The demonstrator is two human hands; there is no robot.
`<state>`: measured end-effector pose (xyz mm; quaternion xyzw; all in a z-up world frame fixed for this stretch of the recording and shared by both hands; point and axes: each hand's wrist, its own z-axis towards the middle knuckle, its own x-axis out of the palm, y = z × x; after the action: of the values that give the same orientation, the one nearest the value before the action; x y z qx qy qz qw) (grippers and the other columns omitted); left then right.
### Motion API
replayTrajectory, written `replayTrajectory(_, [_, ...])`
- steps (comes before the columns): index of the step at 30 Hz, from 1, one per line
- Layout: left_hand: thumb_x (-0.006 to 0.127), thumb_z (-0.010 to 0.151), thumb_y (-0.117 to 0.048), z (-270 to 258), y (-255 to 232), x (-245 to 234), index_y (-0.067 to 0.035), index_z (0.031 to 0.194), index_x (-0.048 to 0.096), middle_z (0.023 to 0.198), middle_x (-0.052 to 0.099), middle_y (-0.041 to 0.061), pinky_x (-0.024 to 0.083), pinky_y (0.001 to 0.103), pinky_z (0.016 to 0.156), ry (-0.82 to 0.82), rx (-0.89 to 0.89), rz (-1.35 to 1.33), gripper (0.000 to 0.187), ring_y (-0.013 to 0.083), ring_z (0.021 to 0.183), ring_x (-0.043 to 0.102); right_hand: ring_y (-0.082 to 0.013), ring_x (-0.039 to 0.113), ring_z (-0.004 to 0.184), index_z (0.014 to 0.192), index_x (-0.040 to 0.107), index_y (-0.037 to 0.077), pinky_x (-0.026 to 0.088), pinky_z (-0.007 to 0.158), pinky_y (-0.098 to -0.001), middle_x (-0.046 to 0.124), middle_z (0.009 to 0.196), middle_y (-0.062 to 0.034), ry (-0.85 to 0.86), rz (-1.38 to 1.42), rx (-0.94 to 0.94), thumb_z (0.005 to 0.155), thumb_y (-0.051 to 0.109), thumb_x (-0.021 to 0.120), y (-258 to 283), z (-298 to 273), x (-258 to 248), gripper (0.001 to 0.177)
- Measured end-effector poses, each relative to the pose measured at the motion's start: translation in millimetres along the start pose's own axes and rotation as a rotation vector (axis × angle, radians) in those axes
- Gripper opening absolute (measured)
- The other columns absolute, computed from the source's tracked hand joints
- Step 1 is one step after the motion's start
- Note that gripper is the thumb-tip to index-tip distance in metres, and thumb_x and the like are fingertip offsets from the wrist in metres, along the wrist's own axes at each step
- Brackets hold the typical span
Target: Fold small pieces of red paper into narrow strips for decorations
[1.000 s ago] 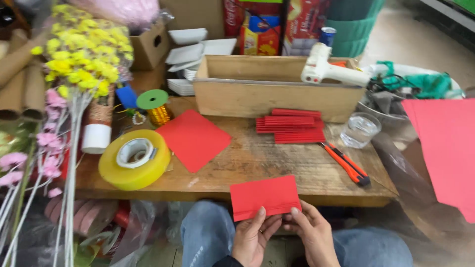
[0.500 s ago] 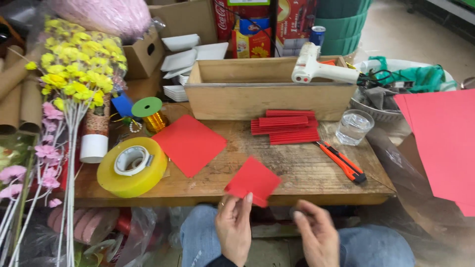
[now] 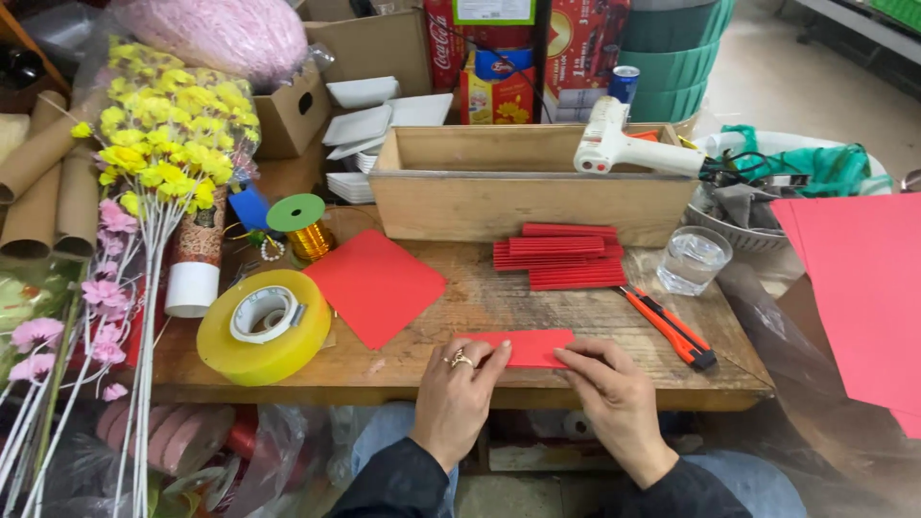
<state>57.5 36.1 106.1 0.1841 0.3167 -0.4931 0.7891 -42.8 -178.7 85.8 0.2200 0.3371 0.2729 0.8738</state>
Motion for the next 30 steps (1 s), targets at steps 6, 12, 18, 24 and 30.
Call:
replayTrajectory(6, [0.068, 0.094, 0.001, -25, 27, 56, -0.002, 0.129, 0.068, 0.107, 0.060, 0.012, 0.050, 0.047, 0.085, 0.032, 0.105, 0.046, 0.035, 0.0324, 0.093, 0.056, -0.0297, 0.063, 0.099, 0.125, 0.073, 0.023, 0.053, 0.079, -0.0427, 0.068, 0.119, -0.0046, 0.039, -0.423, -0.284, 0.091, 0.020, 0.077, -33, -4, 21, 0.034])
replayTrajectory(12, [0.069, 0.090, 0.002, -58, 32, 96, -0.002, 0.139, 0.062, 0.114, 0.061, 0.013, 0.050, 0.048, 0.087, 0.175, 0.078, 0.026, 0.049, 0.0342, 0.100, 0.057, -0.0254, 0.061, 0.090, 0.116, 0.076, 0.023, 0.051, 0.072, -0.0386, 0.068, 0.105, 0.0013, 0.111, -0.358, -0.296, 0.095, 0.018, 0.074, -62, -16, 34, 0.022])
replayTrajectory(18, [0.054, 0.095, 0.003, -44, 31, 76, -0.006, 0.122, 0.069, 0.100, 0.065, 0.010, 0.047, 0.046, 0.075, 0.214, -0.034, -0.248, 0.032, 0.0339, 0.088, 0.056, -0.0258, 0.063, 0.088, 0.107, 0.081, 0.020, 0.051, 0.075, -0.0402, 0.070, 0.099, 0.0004, 0.271, -0.241, -0.119, 0.093, 0.026, 0.074, -85, -15, 37, 0.016])
replayTrajectory(24, [0.060, 0.103, -0.021, -50, 62, 101, -0.023, 0.116, 0.071, 0.096, 0.067, 0.004, 0.055, 0.041, 0.085, 0.332, -0.218, -0.467, 0.018, 0.0307, 0.096, 0.068, -0.0325, 0.074, 0.103, 0.098, 0.085, 0.026, 0.058, 0.090, -0.0472, 0.080, 0.095, -0.0041, 0.440, -0.142, 0.362, 0.085, 0.030, 0.082, -87, 14, 39, 0.014])
replayTrajectory(30, [0.074, 0.095, -0.024, -41, 73, 100, -0.019, 0.110, 0.078, 0.101, 0.073, 0.008, 0.058, 0.044, 0.088, 0.385, -0.335, -0.581, 0.017, 0.0348, 0.100, 0.071, -0.0273, 0.076, 0.111, 0.103, 0.084, 0.032, 0.055, 0.098, -0.0447, 0.084, 0.098, -0.0001, 0.617, -0.187, 0.638, 0.084, 0.036, 0.081, -71, 47, 35, 0.019])
